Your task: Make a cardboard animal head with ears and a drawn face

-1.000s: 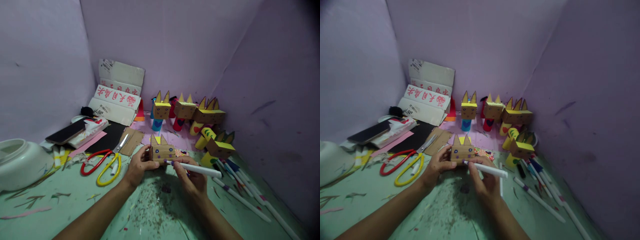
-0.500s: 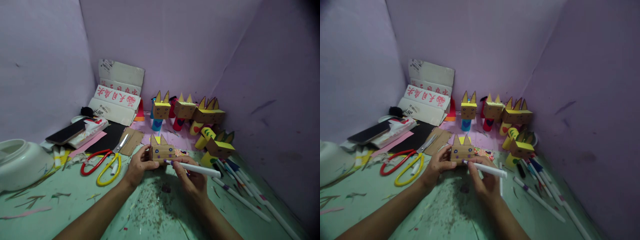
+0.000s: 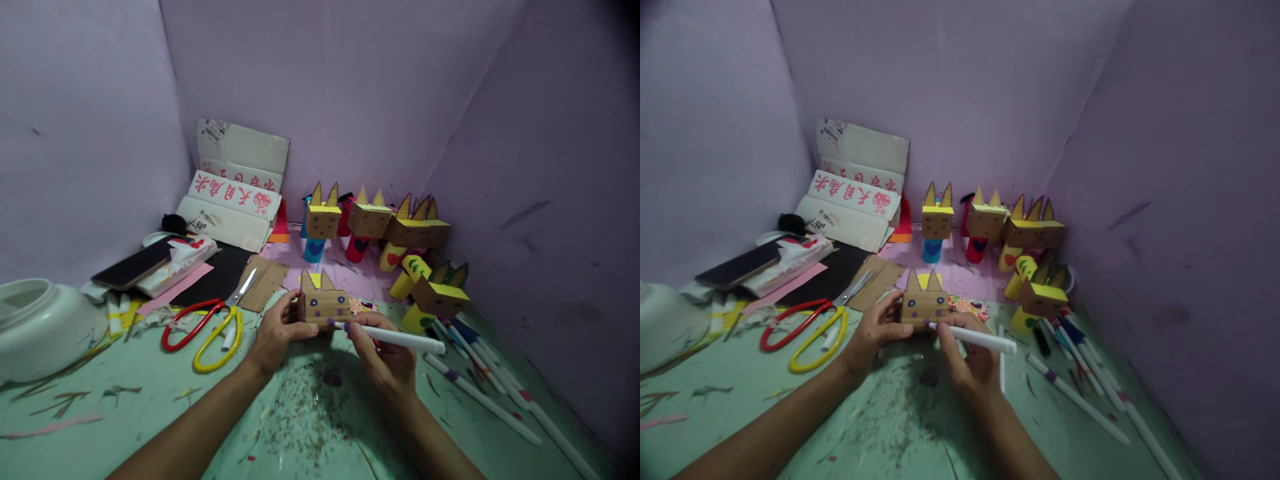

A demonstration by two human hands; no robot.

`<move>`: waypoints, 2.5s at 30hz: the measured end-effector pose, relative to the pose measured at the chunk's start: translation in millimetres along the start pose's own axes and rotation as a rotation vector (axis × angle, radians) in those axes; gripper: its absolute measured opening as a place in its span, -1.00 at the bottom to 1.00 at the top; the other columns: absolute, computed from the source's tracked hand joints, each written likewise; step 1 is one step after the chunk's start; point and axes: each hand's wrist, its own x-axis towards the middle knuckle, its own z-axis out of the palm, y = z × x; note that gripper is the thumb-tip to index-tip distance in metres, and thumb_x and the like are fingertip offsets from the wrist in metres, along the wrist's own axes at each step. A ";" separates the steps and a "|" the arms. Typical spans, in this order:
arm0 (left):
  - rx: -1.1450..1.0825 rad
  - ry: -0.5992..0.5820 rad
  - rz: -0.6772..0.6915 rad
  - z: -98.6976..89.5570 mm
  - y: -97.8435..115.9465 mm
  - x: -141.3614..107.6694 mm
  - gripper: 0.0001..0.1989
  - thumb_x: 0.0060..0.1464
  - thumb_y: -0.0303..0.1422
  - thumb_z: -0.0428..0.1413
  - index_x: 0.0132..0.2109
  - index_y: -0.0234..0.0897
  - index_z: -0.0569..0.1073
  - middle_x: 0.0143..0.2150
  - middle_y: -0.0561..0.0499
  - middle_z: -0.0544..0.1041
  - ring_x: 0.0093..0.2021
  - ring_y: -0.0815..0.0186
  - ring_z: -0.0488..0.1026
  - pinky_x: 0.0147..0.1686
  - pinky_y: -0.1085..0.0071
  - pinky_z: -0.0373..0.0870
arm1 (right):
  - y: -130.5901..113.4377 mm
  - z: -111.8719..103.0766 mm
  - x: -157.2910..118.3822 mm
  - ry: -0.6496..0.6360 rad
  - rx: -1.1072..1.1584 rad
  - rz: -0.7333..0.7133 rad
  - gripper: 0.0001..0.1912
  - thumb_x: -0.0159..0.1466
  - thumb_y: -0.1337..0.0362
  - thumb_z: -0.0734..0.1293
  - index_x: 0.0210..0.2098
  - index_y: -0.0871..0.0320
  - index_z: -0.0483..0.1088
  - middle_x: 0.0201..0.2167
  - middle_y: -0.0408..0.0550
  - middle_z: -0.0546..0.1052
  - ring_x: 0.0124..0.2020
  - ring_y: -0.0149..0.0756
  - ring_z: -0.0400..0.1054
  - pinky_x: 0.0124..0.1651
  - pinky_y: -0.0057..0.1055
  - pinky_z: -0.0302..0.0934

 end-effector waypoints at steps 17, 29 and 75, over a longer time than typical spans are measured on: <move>-0.014 0.018 0.007 0.9 2.0 -2.0 -0.23 -0.39 -0.42 0.28 0.09 -0.37 0.30 -0.05 -0.19 0.48 0.01 -0.03 0.37 -0.02 0.13 0.31 | -1.5 -1.4 2.3 0.016 -0.069 -0.113 -0.92 0.19 0.31 0.30 -0.40 0.13 0.44 -0.53 -0.12 0.47 -0.52 -0.32 0.33 -0.47 -0.39 0.20; -0.010 -0.006 0.006 0.8 1.7 -1.9 -0.20 -0.38 -0.42 0.28 0.11 -0.39 0.27 -0.03 -0.21 0.45 0.03 -0.04 0.35 -0.02 0.14 0.31 | -1.4 -2.6 2.2 0.026 -0.092 -0.113 -0.91 0.19 0.31 0.31 -0.41 0.13 0.45 -0.54 -0.13 0.49 -0.53 -0.31 0.35 -0.46 -0.40 0.21; -0.001 -0.016 0.005 0.6 2.6 -2.9 -0.20 -0.35 -0.42 0.27 0.14 -0.41 0.24 0.05 -0.25 0.42 0.07 -0.05 0.33 0.01 0.13 0.28 | -3.1 -0.2 1.2 0.059 -0.037 -0.024 -0.90 0.19 0.28 0.30 -0.43 0.12 0.42 -0.53 -0.12 0.49 -0.52 -0.31 0.35 -0.48 -0.41 0.21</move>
